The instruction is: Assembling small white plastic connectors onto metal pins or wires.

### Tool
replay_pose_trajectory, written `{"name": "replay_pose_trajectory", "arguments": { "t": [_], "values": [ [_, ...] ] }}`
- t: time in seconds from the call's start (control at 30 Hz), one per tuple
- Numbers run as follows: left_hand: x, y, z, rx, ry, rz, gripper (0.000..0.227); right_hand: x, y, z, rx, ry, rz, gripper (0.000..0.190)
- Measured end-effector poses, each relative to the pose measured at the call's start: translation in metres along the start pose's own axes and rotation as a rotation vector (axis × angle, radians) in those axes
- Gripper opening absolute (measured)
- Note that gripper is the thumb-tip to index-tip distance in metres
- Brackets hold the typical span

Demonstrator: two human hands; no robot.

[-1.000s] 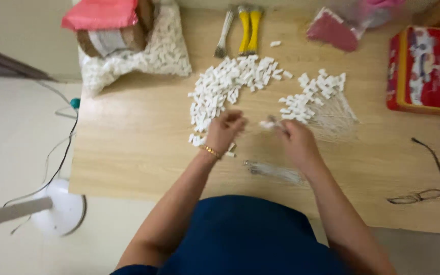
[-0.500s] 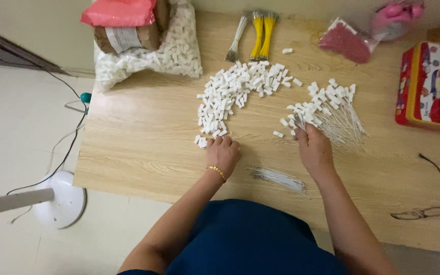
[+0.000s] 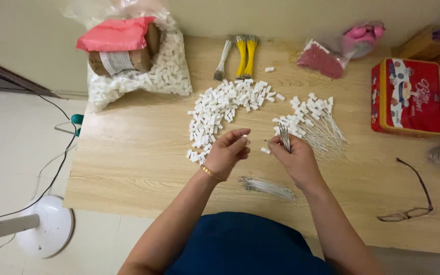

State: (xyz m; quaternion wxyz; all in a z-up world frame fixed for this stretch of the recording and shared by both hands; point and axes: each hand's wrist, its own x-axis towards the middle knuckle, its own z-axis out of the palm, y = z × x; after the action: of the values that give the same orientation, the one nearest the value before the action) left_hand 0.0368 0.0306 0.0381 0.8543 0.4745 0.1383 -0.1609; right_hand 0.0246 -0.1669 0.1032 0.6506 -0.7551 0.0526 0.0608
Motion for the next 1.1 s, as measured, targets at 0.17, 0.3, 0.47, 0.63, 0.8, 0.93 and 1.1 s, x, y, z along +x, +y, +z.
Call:
{"name": "replay_pose_trajectory", "arguments": {
  "t": [0.17, 0.3, 0.47, 0.63, 0.8, 0.93, 1.1],
  "values": [
    [-0.020, 0.026, 0.026, -0.170, -0.125, -0.066, 0.040, -0.009, -0.040, 0.005, -0.104, -0.002, -0.035, 0.009],
    [-0.035, 0.038, 0.032, -0.208, -0.189, -0.072, 0.043, -0.018, -0.058, 0.006, -0.245, 0.015, -0.109, 0.006],
    [-0.033, 0.032, 0.023, -0.168, -0.238, -0.054, 0.035, -0.016, -0.051, 0.005, -0.403, 0.046, -0.203, 0.007],
    [-0.029, 0.026, 0.018, -0.149, -0.217, -0.023, 0.032, -0.017, -0.055, 0.005, -0.421, 0.032, -0.246, 0.007],
    [-0.024, 0.023, 0.012, -0.162, -0.237, -0.040, 0.029, -0.018, -0.060, 0.005, -0.502, 0.001, -0.314, 0.009],
    [-0.021, 0.022, 0.011, -0.160, -0.254, -0.057, 0.029, -0.017, -0.062, 0.003, -0.522, 0.036, -0.308, 0.010],
    [-0.020, 0.025, 0.010, -0.163, -0.261, -0.070, 0.029, -0.015, -0.063, -0.002, -0.530, -0.004, -0.325, 0.008]
  ]
}}
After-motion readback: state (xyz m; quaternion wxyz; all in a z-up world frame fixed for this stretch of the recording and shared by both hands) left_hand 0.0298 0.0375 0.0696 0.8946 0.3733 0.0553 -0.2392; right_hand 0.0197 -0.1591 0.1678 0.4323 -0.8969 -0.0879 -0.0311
